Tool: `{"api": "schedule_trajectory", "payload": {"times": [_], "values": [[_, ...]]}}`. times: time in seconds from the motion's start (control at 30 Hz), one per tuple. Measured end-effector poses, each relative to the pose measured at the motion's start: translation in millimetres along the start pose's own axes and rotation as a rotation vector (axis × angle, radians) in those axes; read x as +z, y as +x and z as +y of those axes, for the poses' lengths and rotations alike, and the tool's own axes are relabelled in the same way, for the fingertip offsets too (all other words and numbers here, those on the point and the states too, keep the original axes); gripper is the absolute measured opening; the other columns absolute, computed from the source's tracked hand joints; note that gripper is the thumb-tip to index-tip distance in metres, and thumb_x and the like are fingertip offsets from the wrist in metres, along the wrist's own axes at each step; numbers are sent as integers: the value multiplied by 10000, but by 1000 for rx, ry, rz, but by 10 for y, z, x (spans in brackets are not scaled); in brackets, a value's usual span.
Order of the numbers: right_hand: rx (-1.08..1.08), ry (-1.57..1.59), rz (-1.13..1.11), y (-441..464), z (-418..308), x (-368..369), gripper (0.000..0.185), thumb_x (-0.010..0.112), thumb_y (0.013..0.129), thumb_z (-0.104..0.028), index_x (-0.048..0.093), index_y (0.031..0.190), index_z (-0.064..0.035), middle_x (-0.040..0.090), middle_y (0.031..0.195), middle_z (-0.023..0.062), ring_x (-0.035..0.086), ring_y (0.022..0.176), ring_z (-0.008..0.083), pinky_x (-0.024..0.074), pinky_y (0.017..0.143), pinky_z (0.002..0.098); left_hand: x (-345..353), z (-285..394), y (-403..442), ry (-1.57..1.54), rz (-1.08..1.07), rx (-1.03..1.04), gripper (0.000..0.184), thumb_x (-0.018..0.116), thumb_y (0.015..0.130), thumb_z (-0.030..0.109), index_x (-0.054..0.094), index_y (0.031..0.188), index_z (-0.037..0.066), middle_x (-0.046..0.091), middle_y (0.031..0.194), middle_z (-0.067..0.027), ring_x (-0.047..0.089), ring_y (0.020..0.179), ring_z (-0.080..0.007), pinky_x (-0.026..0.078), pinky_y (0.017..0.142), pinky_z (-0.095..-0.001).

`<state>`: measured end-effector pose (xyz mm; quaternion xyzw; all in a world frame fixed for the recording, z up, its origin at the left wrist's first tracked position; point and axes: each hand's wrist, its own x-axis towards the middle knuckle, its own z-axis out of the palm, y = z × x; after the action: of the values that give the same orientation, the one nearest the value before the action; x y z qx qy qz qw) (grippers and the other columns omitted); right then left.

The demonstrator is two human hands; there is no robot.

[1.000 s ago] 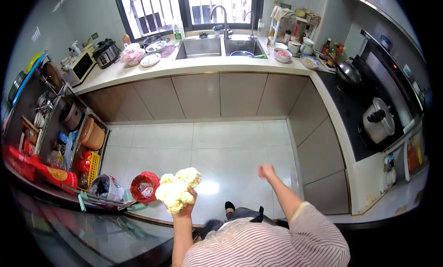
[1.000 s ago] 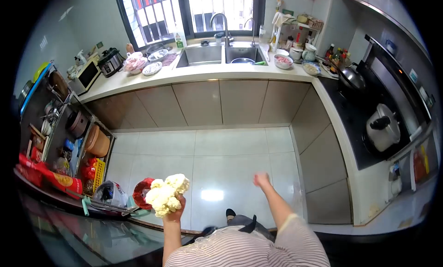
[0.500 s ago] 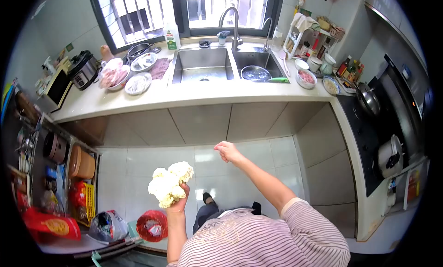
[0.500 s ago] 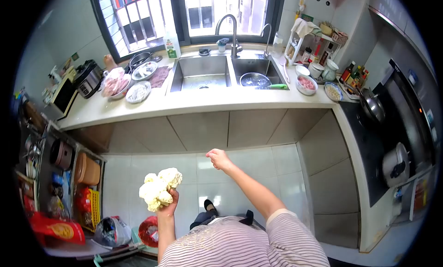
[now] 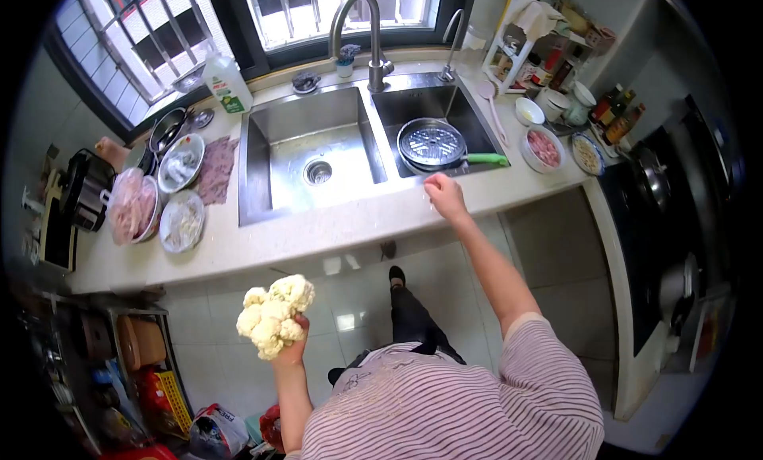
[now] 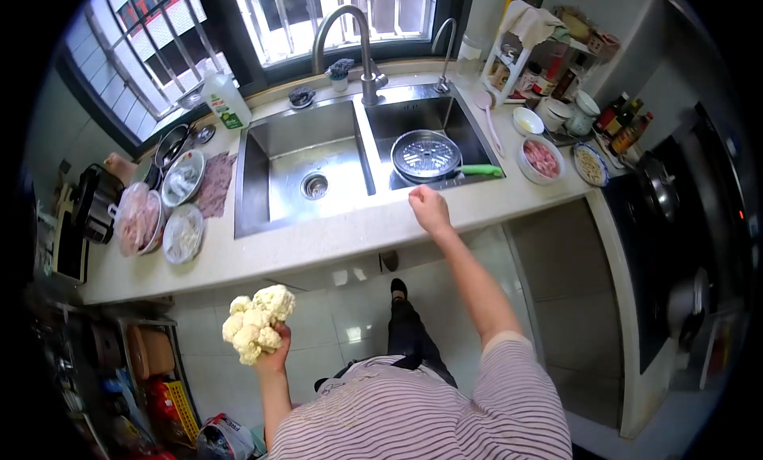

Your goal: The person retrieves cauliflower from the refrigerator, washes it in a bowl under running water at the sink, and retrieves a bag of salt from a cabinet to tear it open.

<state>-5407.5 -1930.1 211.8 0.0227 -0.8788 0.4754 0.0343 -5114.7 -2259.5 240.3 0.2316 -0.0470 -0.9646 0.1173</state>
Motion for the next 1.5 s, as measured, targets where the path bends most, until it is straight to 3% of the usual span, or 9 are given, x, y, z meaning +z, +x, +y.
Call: {"api": "schedule_trajectory", "payload": {"times": [0.17, 0.67, 0.73, 0.77, 0.87, 0.97, 1.03, 1.2, 1.5], "values": [[130, -574, -127, 1255, 400, -75, 243, 505, 794, -200, 631, 977, -99, 595, 1028, 180, 571, 983, 329, 443, 852, 417, 315, -204, 777, -52, 15, 9, 393, 506, 838, 404, 546, 1131, 144, 552, 1171, -56, 524, 1023, -261, 487, 743, -407], [163, -1047, -810, 2437, 846, 92, 417, 459, 828, -413, 650, 1050, -116, 632, 1072, 120, 597, 998, 285, 450, 840, 435, 994, -1054, 2176, 353, -125, -192, 413, 441, 863, 417, 483, 1199, 181, 502, 1227, -17, 487, 1079, -228, 468, 753, -384], [131, -1038, -724, 2431, 746, 21, 416, 456, 827, -431, 660, 1026, -127, 638, 1053, 115, 601, 981, 285, 456, 828, 422, 1035, -1041, 2285, 640, -246, -165, 472, 485, 824, 380, 450, 1246, 171, 477, 1267, -25, 448, 1149, -238, 441, 860, -384], [158, -937, -680, 2440, 694, -49, 419, 457, 825, -447, 666, 1001, -129, 643, 1024, 118, 604, 965, 286, 458, 823, 412, 1025, -1039, 2308, 1138, -251, -7, 509, 502, 804, 361, 431, 1267, 163, 469, 1278, -34, 434, 1170, -249, 417, 911, -386], [266, -654, -534, 2442, 335, -372, 469, 415, 847, -505, 672, 939, -124, 640, 1000, 137, 589, 971, 314, 445, 838, 408, 982, -1071, 2443, 1229, -264, 88, 420, 470, 864, 394, 456, 1213, 161, 503, 1188, -52, 512, 1048, -268, 500, 720, -430], [295, -630, -344, 2433, 136, -770, 466, 391, 867, -488, 664, 900, -111, 638, 982, 152, 586, 950, 343, 443, 827, 425, 988, -1166, 2635, 1724, -307, 270, 434, 478, 852, 396, 450, 1220, 167, 498, 1197, -41, 490, 1081, -261, 491, 747, -427], [304, -699, -245, 2411, 22, -1086, 468, 391, 867, -489, 662, 897, -109, 637, 968, 161, 587, 938, 350, 445, 815, 433, 999, -1210, 2705, 1487, -321, 117, 444, 481, 847, 401, 445, 1225, 170, 490, 1209, -37, 475, 1100, -258, 485, 764, -429], [295, -695, -71, 2640, 389, -1470, 465, 406, 864, -484, 647, 857, -86, 632, 956, 183, 583, 928, 371, 445, 802, 455, 985, -1411, 2740, 1722, -358, 162, 486, 495, 832, 400, 412, 1253, 172, 460, 1252, -42, 451, 1137, -262, 474, 797, -454], [250, -922, -185, 3269, 485, -1534, 457, 447, 863, -439, 673, 923, -47, 641, 964, 195, 615, 914, 341, 463, 792, 452, 1132, -1989, 2746, 1417, -194, 99, 534, 451, 798, 531, 483, 1199, 178, 507, 1211, -77, 486, 1104, -335, 465, 802, -529]]}}
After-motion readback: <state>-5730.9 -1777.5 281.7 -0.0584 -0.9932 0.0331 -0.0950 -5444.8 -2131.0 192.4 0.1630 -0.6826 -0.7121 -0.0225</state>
